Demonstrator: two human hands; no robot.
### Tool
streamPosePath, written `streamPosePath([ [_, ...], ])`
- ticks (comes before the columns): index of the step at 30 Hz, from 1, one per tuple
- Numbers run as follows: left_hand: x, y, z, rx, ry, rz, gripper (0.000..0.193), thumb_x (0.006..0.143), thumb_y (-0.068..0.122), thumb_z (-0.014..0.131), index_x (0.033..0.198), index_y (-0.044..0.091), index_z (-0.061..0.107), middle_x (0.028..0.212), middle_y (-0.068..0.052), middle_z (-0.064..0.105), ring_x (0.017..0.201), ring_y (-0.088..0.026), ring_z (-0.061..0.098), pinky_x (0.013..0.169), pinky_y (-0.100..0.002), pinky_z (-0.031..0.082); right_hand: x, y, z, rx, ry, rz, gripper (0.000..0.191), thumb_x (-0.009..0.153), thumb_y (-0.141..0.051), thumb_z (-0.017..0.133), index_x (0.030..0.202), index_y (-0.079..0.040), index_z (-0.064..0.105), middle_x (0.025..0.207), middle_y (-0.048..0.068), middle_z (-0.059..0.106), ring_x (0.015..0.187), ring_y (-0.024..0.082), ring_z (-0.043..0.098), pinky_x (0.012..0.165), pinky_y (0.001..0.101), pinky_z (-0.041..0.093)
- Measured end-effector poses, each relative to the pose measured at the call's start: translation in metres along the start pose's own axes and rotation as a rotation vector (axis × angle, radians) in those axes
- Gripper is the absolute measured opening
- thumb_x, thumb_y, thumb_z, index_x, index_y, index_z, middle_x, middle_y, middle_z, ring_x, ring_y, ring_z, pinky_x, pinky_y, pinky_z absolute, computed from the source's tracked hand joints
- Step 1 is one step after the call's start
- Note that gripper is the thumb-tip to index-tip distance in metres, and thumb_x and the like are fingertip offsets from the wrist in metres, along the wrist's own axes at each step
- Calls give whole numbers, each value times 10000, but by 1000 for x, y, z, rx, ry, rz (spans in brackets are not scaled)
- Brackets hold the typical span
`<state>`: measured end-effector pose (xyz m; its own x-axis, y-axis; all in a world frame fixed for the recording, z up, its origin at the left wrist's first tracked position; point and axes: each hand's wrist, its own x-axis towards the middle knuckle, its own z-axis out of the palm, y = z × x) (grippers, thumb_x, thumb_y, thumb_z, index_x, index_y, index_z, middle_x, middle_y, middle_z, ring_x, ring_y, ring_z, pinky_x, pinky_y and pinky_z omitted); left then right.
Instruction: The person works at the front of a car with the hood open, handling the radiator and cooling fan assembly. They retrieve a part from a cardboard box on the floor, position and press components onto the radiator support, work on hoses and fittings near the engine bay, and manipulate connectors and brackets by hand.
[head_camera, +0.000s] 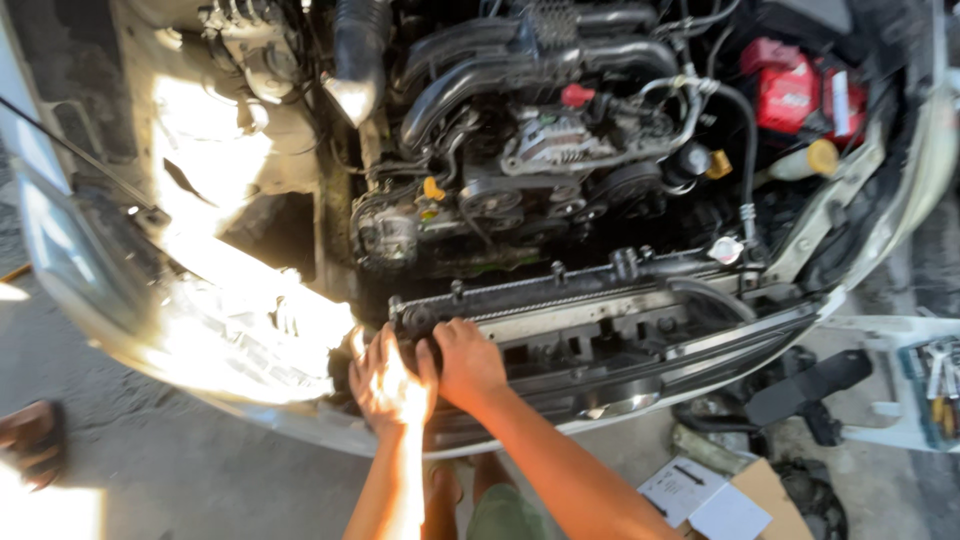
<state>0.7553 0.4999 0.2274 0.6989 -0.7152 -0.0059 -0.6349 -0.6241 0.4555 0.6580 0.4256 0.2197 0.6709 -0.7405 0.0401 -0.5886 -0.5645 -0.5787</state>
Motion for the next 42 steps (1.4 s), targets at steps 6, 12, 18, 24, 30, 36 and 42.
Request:
streamPosePath([
  [6, 1, 3, 1, -6, 2, -8, 560, 915, 426, 613, 1330, 51, 601, 1356, -131, 628, 1460, -360, 360, 1137, -555, 314, 3, 3, -5, 92, 14, -2, 170, 896, -221, 618, 932, -55, 624, 991, 160, 656, 1015, 391, 622, 832, 486, 524],
  [12, 2, 1, 2, -38, -13, -18, 570, 919, 423, 624, 1347, 47, 591, 1374, -142, 615, 1464, -371, 354, 1151, -562, 302, 2, 13, 10, 42, -35, 46, 162, 887, -206, 617, 885, -44, 610, 972, 167, 673, 994, 389, 638, 857, 479, 522],
  [18, 3, -1, 5, -51, -1, -16, 590, 907, 419, 637, 1358, 43, 580, 1376, -150, 611, 1460, -387, 359, 1156, -575, 288, 4, 9, 6, 40, -21, 42, 161, 868, -195, 612, 907, -40, 623, 980, 169, 678, 1007, 394, 633, 850, 483, 515],
  [24, 5, -2, 5, -58, -17, -23, 595, 905, 417, 632, 1371, 51, 571, 1378, -144, 611, 1472, -380, 357, 1164, -572, 292, 7, 9, 5, 85, -40, 37, 141, 875, -163, 603, 923, -31, 613, 1001, 174, 670, 1025, 395, 626, 857, 480, 515],
  [30, 7, -3, 4, -57, -44, -39, 613, 894, 415, 648, 1376, 47, 563, 1384, -149, 600, 1468, -386, 336, 1155, -584, 272, 7, 9, 10, 5, -139, 167, 161, 916, -206, 608, 865, -53, 614, 968, 146, 677, 1005, 358, 645, 866, 465, 528],
  [36, 7, -3, 2, -59, -49, -32, 612, 890, 411, 643, 1378, 52, 562, 1390, -138, 600, 1480, -374, 334, 1165, -579, 277, 9, -1, -2, 84, 53, 18, 163, 855, -189, 631, 889, -31, 610, 944, 173, 655, 958, 399, 622, 775, 486, 513],
  [42, 8, 0, 0, -47, -58, -38, 608, 891, 415, 644, 1374, 54, 562, 1387, -129, 602, 1485, -367, 325, 1157, -585, 274, 10, 4, 2, 92, -33, 80, 171, 886, -198, 632, 827, -44, 586, 910, 155, 651, 949, 374, 633, 807, 475, 522],
])
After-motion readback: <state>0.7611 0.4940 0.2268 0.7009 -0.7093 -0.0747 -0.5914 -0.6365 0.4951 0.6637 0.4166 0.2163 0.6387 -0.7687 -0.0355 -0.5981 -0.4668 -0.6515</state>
